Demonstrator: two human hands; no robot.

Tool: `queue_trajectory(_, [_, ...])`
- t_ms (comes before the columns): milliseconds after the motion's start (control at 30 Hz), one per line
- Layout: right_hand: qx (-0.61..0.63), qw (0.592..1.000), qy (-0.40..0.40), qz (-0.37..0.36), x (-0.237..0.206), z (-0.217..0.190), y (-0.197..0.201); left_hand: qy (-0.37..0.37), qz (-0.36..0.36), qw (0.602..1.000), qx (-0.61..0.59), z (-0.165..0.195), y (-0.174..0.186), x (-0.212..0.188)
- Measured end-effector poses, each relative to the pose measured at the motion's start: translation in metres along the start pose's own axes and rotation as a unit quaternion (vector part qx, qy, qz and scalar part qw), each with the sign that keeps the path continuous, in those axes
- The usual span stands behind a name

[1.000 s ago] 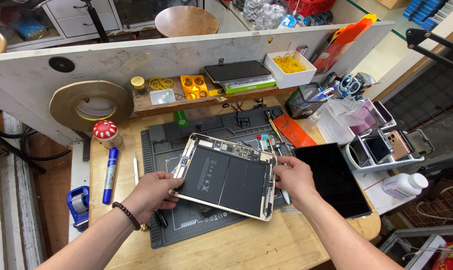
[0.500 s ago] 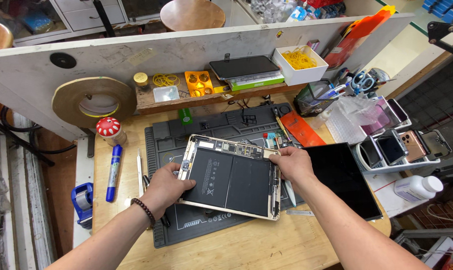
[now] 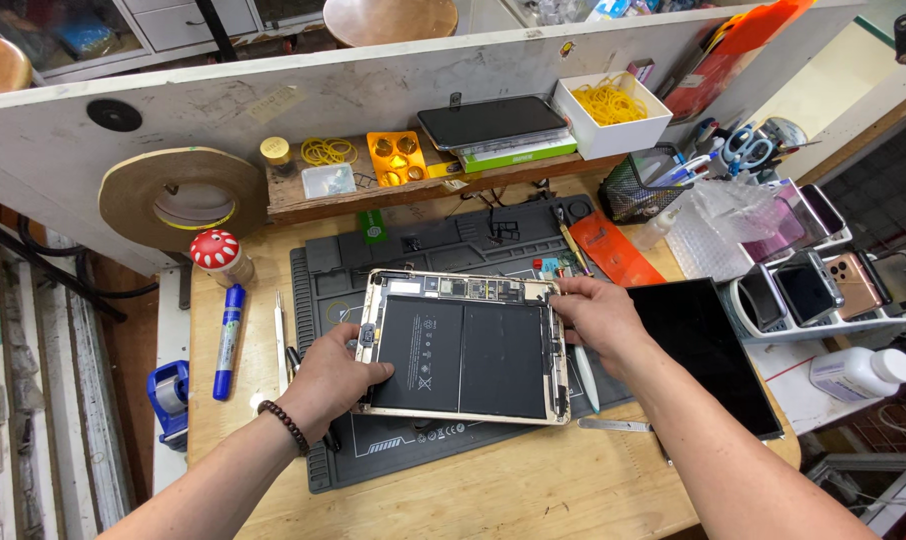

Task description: The person works on an opened tablet at a repair bench, using a pry tool to work along the edge of the device and manipulate internal components. They then lift the detached screen assembly, peel a protective film from it, and hold it above the body while reconnecting components inside the frame.

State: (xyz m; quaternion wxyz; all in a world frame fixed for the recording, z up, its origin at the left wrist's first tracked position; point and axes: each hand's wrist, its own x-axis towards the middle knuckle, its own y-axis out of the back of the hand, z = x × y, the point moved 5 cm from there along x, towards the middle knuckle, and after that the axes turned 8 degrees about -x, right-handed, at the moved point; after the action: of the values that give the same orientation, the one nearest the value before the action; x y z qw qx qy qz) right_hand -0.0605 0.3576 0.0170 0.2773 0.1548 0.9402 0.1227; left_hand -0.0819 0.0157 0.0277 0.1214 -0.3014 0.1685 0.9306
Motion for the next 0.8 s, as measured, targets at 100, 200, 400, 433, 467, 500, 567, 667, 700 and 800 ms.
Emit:
queue_trajectory(100, [0.002,1.000,0.010,-0.008,-0.001,0.002,0.001,0.011,-0.005,1.000,-0.012,-0.001,0.000,-0.001])
queue_trajectory(200, [-0.012,0.997,0.076,-0.014,-0.007,-0.002,0.002,0.014,-0.011,1.000,-0.016,-0.003,-0.001,-0.002])
queue_trajectory(400, [-0.305,0.917,0.255,0.009,-0.023,-0.024,0.001,0.016,-0.020,1.000,-0.008,-0.004,0.002,-0.005])
queue_trajectory(433, [-0.335,0.897,0.287,0.011,-0.025,-0.028,-0.001,0.018,-0.022,1.000,-0.010,-0.004,0.002,-0.007])
queue_trajectory(467, [-0.336,0.899,0.281,0.009,-0.026,-0.028,-0.002,0.020,-0.021,1.000,-0.013,-0.004,0.002,-0.009])
queue_trajectory(500, [-0.336,0.900,0.276,0.007,-0.026,-0.030,-0.002,0.020,-0.019,0.999,-0.016,-0.003,0.002,-0.010])
queue_trajectory(567, [-0.338,0.904,0.261,0.003,-0.026,-0.032,-0.004,0.031,-0.015,0.999,-0.009,-0.001,0.003,-0.013])
queue_trajectory(667, [-0.333,0.910,0.245,-0.007,-0.027,-0.030,-0.005,0.051,-0.012,0.999,0.008,0.001,0.004,-0.016])
queue_trajectory(700, [-0.325,0.912,0.251,-0.010,-0.027,-0.030,-0.005,0.047,-0.013,0.999,0.005,0.001,0.004,-0.017])
queue_trajectory(800, [-0.312,0.913,0.263,-0.019,-0.026,-0.029,-0.006,0.042,-0.014,0.999,-0.003,0.001,0.003,-0.018])
